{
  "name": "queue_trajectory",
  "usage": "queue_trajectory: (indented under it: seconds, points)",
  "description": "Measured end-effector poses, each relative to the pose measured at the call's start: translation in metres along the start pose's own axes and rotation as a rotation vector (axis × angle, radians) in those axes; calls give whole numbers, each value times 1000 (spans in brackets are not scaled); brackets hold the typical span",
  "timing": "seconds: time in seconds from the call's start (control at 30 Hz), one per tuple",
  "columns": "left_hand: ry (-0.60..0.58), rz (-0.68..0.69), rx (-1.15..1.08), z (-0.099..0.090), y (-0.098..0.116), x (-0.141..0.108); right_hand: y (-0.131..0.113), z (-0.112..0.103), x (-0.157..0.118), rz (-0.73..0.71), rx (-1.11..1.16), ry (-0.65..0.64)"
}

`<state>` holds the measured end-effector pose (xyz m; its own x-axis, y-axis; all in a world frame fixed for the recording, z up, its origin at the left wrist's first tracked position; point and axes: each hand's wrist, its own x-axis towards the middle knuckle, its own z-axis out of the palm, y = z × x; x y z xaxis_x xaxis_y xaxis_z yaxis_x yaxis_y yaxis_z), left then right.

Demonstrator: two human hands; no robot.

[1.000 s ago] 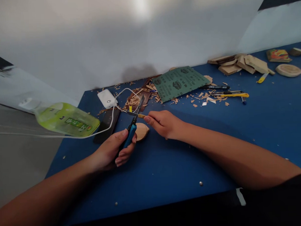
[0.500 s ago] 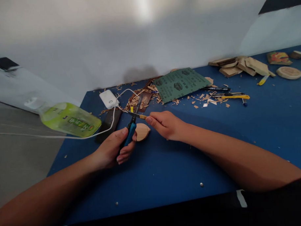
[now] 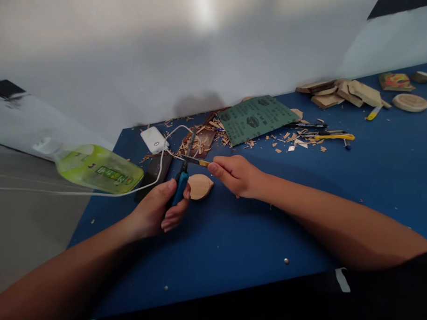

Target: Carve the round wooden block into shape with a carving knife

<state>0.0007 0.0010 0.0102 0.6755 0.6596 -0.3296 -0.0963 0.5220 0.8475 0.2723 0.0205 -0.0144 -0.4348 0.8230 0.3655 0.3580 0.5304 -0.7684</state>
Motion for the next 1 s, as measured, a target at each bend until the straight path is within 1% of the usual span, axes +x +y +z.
queue_trajectory:
  seconds: [0.07, 0.17, 0.23, 0.3, 0.37, 0.43, 0.5, 0.57, 0.67, 0.73, 0.87, 1.0]
  points:
    - [-47, -4, 29, -1, -1, -1, -3, 3, 1, 34, 7, -33]
    - [-113, 85, 7, 1, 3, -9, 1, 7, 6, 209, 68, -146]
    - [-112, 146, -57, 3, 7, -12, 6, 8, 10, 320, 194, -166]
    - [-30, 188, -136, 3, 9, -10, 9, 7, 13, 372, 417, -124]
    - [77, 207, -188, 0, 8, -3, 9, 5, 14, 386, 657, -63]
    - [132, 211, -207, -5, 6, 6, 7, 5, 14, 376, 803, 10]
    - [143, 221, -194, -11, 2, 15, 5, 6, 14, 363, 845, 72]
    - [138, 220, -168, -16, -2, 19, 4, 7, 14, 387, 864, 90]
    - [129, 209, -142, -18, -7, 20, 3, 8, 14, 486, 930, 50]
    - [122, 211, -129, -18, -8, 20, 2, 7, 14, 518, 965, 32]
    - [125, 202, -112, -19, -9, 20, 2, 8, 14, 487, 951, 47]
    - [130, 184, -112, -18, -11, 21, 4, 9, 13, 462, 922, 32]
